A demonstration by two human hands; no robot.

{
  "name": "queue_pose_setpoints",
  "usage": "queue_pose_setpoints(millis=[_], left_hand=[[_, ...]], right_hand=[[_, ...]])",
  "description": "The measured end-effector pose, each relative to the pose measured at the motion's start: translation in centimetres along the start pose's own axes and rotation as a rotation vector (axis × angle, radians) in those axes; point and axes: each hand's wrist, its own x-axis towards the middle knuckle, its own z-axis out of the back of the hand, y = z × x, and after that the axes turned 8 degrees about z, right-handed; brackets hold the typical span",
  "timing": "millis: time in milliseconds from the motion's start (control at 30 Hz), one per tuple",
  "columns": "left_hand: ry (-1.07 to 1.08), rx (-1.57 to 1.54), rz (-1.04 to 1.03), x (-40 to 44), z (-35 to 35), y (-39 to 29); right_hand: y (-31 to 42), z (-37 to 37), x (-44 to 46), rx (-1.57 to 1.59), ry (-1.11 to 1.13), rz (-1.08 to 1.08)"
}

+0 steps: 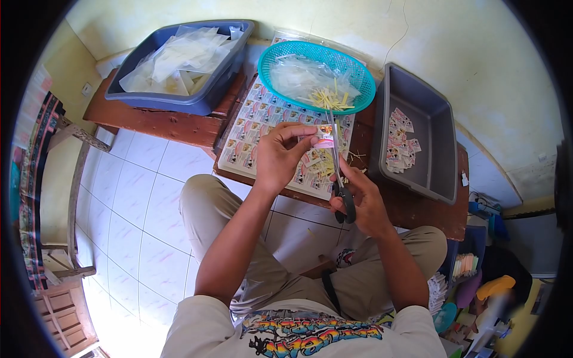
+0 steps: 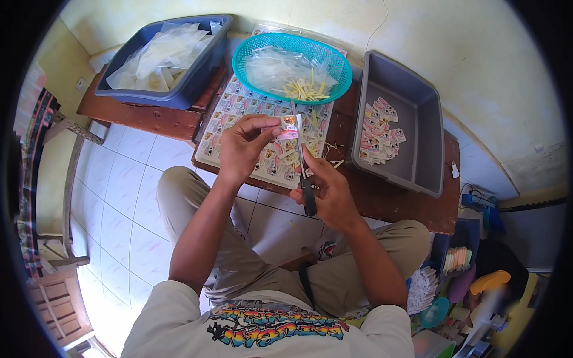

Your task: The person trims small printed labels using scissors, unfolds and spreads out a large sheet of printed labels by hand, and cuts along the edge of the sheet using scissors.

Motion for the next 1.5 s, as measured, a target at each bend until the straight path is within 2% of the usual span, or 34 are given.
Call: queue_pose_setpoints(millis=[267, 867, 1500], left_hand=[[0.005, -0.031, 0.006, 0.09, -0.09, 0.24], [0.018, -0.039, 0.022, 0.14, 0.07, 0.24], [0.013, -0.068, -0.003, 0.17, -0.03, 0.35]], right_hand=[[0.36, 0.21, 0.08, 0.012, 0.021, -0.048], [0.45, 0.24, -0.04, -0.009, 0.032, -0.015], [0.31, 0.45, -0.14, 0.101, 0.027, -0.029]])
